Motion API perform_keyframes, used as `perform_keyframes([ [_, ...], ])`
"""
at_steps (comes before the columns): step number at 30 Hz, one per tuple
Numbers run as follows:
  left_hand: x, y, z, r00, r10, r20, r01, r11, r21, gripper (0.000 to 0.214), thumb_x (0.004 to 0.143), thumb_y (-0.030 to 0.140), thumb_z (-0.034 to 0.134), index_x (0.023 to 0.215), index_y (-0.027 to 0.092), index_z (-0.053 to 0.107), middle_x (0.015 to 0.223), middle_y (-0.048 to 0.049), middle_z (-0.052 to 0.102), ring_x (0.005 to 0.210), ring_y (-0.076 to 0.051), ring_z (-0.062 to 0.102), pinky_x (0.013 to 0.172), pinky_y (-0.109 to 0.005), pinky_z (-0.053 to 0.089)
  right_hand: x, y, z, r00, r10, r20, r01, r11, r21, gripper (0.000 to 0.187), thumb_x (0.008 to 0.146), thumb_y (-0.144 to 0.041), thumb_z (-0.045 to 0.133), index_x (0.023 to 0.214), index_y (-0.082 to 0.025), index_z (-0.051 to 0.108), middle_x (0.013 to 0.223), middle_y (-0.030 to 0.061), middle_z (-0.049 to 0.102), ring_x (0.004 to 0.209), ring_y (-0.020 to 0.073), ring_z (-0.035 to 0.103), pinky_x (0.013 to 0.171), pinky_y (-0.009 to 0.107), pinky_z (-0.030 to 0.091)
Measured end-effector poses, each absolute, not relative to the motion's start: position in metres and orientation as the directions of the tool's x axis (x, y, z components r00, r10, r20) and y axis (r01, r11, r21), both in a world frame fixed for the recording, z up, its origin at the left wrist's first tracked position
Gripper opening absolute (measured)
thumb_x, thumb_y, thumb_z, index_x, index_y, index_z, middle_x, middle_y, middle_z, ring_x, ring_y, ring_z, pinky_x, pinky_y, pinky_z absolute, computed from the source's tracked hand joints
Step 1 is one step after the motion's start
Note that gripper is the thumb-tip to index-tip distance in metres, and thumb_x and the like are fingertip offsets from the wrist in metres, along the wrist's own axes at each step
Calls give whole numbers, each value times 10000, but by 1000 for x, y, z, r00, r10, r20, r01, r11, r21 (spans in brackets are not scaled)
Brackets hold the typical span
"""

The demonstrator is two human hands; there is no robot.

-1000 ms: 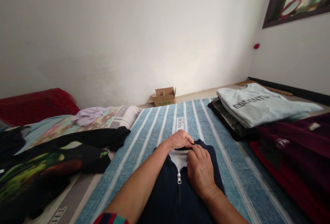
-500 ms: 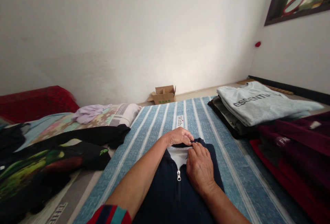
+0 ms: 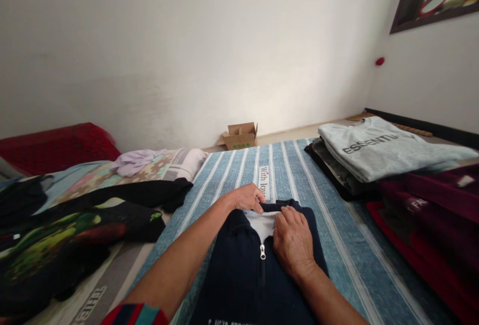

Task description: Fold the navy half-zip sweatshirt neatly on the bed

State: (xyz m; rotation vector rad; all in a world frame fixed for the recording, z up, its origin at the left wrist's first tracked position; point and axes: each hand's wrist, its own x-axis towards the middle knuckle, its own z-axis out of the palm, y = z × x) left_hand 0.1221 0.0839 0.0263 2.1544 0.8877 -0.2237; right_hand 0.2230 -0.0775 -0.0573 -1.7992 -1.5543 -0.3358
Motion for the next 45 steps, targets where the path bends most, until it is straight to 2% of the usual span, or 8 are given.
perform_keyframes([
  [6, 125, 85, 28, 727, 542, -421, 674, -447, 588, 186, 529, 220, 658, 700, 164, 707, 550, 49, 591, 556, -112, 497, 544, -208, 349, 224, -78, -57, 224, 765, 604, 940, -7, -340, 177, 805, -122, 489, 904, -154, 632, 1014, 100, 631, 1033, 254, 498, 903, 386, 346],
  [12, 120, 82, 30, 733, 596, -329, 668, -534, 518, 194, 599, 230, 605, 752, 166, 704, 537, 48, 571, 547, -108, 474, 530, -198, 331, 224, -78, -56, 218, 770, 599, 939, 2, -344, 172, 807, -124, 480, 889, -161, 627, 979, 97, 628, 1028, 254, 492, 890, 383, 336],
  [18, 110, 85, 19, 764, 595, -248, 618, -564, 548, 152, 631, 250, 586, 705, 157, 680, 560, 38, 554, 552, -101, 469, 524, -188, 327, 225, -78, -56, 195, 772, 605, 949, 8, -316, 297, 786, -116, 495, 1059, -154, 606, 956, 91, 629, 1009, 256, 495, 880, 388, 339],
  [25, 108, 94, 11, 732, 633, -252, 636, -501, 587, 184, 596, 304, 641, 679, 143, 677, 549, 31, 559, 580, -112, 497, 528, -194, 339, 225, -78, -56, 198, 788, 583, 946, 2, -324, 176, 779, -112, 502, 874, -176, 636, 905, 86, 619, 1016, 250, 488, 884, 386, 342],
  [32, 83, 96, 24, 679, 674, -290, 593, -271, 758, 367, 549, 342, 703, 836, 116, 659, 689, -8, 649, 648, -133, 564, 621, -222, 407, 225, -78, -55, 210, 792, 573, 941, -5, -338, 156, 784, -110, 499, 832, -180, 630, 895, 79, 620, 999, 244, 491, 880, 380, 338],
  [41, 79, 90, 2, 573, 799, -182, 604, -262, 753, 198, 582, 244, 612, 739, 135, 662, 654, 4, 644, 635, -136, 574, 583, -217, 409, 226, -77, -58, 204, 765, 611, 944, 12, -330, 166, 796, -114, 485, 820, -185, 633, 868, 77, 621, 979, 239, 493, 869, 375, 339],
  [45, 84, 91, -6, 507, 852, -133, 658, -283, 698, 128, 560, 190, 595, 667, 140, 645, 643, -4, 647, 641, -150, 585, 580, -226, 417, 226, -78, -56, 209, 785, 583, 938, 7, -345, 148, 767, -104, 510, 809, -182, 630, 872, 74, 619, 987, 242, 490, 879, 372, 332],
])
